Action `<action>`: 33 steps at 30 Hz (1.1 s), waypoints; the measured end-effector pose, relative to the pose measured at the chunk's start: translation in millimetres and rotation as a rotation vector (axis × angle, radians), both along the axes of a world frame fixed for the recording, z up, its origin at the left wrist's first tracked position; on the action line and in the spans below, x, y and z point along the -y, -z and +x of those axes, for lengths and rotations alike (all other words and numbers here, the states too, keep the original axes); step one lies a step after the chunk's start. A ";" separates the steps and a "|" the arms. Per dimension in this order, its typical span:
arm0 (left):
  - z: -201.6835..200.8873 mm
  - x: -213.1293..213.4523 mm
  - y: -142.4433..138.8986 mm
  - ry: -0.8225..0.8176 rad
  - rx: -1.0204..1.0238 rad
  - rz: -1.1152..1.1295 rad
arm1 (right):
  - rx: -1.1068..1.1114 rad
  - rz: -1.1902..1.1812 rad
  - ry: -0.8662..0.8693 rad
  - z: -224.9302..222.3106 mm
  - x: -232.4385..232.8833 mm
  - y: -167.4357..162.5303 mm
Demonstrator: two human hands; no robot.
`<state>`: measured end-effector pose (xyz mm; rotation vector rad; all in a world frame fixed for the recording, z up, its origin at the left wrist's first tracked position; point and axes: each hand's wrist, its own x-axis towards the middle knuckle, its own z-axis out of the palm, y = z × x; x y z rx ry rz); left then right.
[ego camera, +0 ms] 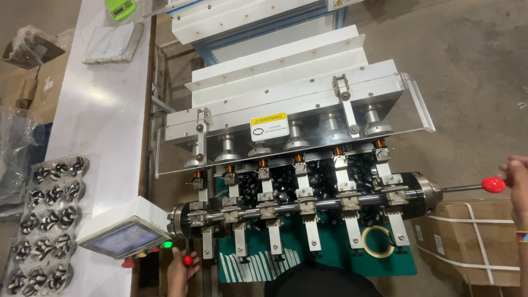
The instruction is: The person works at a multi-spindle winding machine, loading small bobbin components onto the machine's stations, threading and adjusting parts, and removing finished wound components by hand. They occasionally wipe or handle parts with a dark cloth and place completed pieces aside on the work surface.
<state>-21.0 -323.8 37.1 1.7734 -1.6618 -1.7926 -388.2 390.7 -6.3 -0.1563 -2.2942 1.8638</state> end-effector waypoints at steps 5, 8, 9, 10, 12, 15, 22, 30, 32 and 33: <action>-10.6 7.7 8.5 0.067 0.030 0.015 | 0.006 0.152 -0.086 -24.0 -3.3 -16.4; -18.6 12.0 10.6 0.080 0.043 0.025 | -0.004 0.194 -0.127 -23.4 7.6 -26.7; -21.0 13.0 10.9 0.087 0.041 0.024 | -0.008 0.205 -0.147 -22.6 12.8 -30.5; -23.2 13.9 10.9 0.096 0.037 0.024 | -0.005 0.200 -0.168 -22.0 17.9 -34.6; -28.1 16.4 10.6 0.109 0.001 0.041 | 0.001 0.189 -0.206 -22.2 28.7 -42.1; -32.5 19.4 9.8 0.120 0.044 0.062 | -0.029 0.175 -0.280 -25.6 41.8 -49.9; -31.3 23.6 12.4 0.138 0.052 0.066 | 0.140 0.447 -0.359 -34.7 51.1 -42.2; -32.8 23.8 20.8 0.134 0.062 0.048 | 0.288 0.712 -0.314 -37.6 51.1 -39.7; -32.6 23.6 22.9 0.128 0.061 0.024 | 0.317 0.740 -0.317 -37.0 52.7 -42.0; -32.0 23.6 24.4 0.126 0.065 0.008 | 0.337 0.754 -0.318 -37.2 53.7 -42.5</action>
